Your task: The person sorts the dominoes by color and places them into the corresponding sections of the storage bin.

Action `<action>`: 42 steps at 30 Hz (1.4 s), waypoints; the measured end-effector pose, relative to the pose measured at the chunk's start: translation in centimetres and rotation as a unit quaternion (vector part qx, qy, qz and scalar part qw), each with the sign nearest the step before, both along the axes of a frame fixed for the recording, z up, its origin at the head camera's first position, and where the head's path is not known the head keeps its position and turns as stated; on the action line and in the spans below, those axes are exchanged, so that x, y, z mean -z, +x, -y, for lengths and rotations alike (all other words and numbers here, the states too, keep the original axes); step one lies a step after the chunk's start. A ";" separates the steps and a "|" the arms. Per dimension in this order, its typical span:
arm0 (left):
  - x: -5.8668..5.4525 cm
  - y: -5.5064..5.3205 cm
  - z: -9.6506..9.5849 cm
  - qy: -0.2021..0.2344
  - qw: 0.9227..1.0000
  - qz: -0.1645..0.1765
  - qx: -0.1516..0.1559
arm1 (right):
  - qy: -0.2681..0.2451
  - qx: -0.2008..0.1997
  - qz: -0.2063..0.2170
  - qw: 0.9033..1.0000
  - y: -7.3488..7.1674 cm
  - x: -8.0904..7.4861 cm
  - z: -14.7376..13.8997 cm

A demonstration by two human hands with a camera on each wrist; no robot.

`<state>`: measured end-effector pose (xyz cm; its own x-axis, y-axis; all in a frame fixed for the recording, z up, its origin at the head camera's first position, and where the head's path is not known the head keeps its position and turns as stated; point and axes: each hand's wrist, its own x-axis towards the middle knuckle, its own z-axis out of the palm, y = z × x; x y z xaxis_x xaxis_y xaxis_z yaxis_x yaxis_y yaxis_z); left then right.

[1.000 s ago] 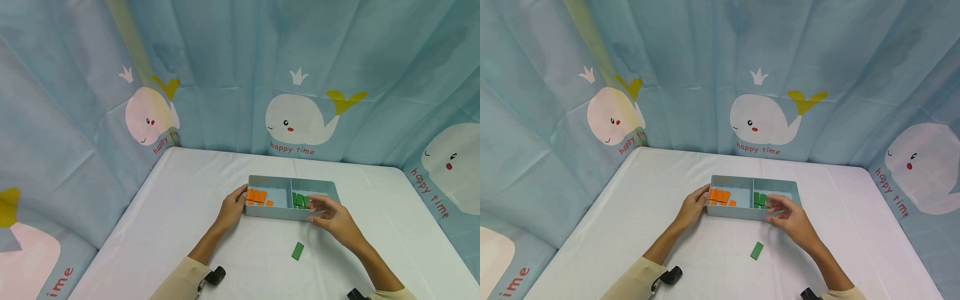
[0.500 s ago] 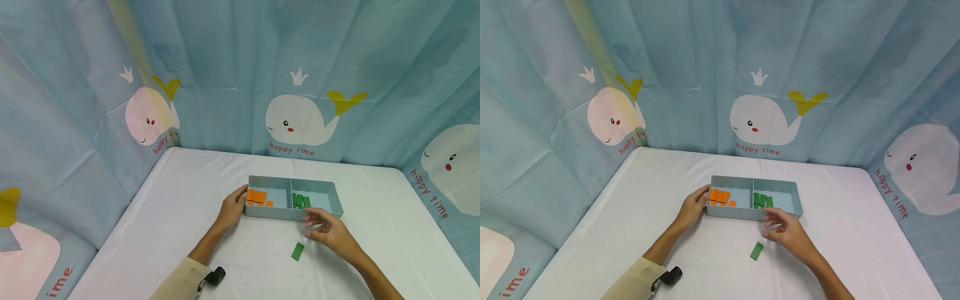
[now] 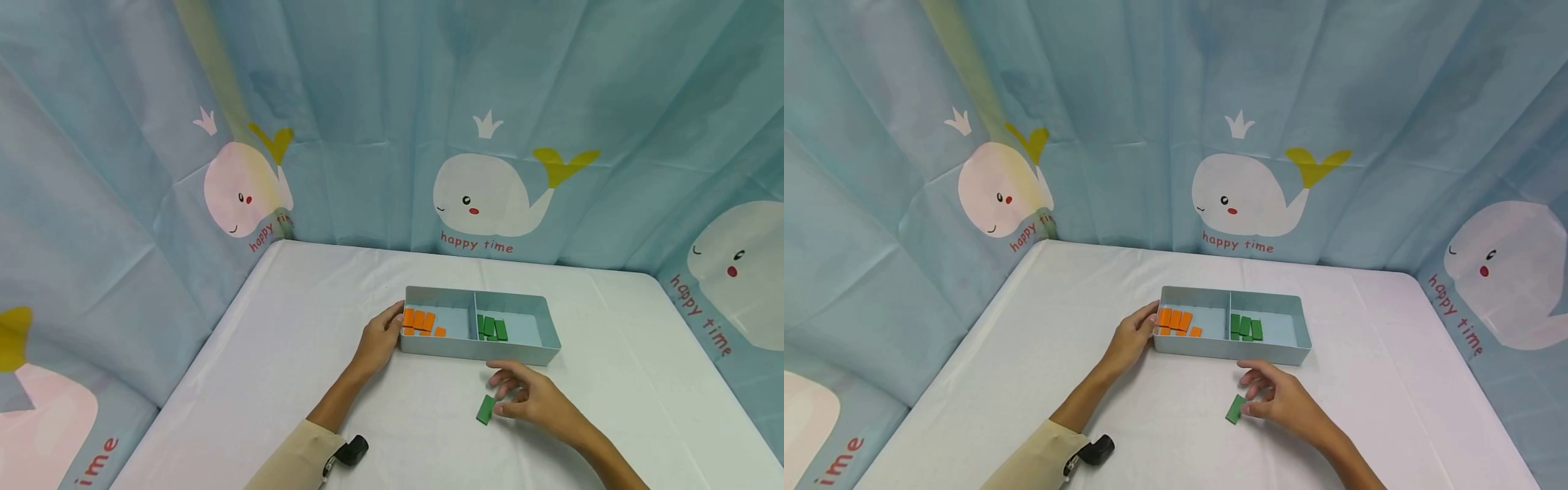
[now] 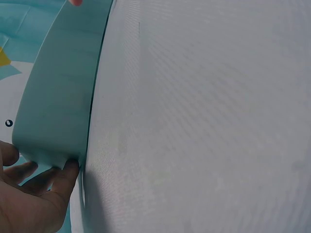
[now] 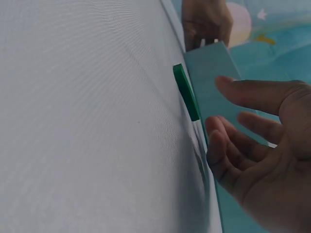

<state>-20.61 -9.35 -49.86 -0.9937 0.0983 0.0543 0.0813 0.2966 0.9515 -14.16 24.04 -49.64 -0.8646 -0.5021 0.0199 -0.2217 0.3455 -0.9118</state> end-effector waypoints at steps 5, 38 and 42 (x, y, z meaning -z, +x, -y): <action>0.0 0.0 0.0 -0.004 1.000 0.000 0.000 | 0.010 -0.003 0.026 1.000 0.2 0.1 -0.1; -0.1 -0.2 0.0 -0.004 1.000 0.003 -0.005 | 0.068 -0.016 -0.013 0.997 0.3 0.5 1.6; -0.1 -0.2 0.0 -0.006 1.000 0.005 -0.006 | 0.077 -0.018 -0.018 0.997 0.4 0.5 1.7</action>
<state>-20.76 -9.34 -49.73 -0.9952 0.0875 0.0429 0.0680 0.3080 0.9489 -13.81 22.29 -50.17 -0.8461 -0.5322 -0.0293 -0.2680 0.4724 -0.8397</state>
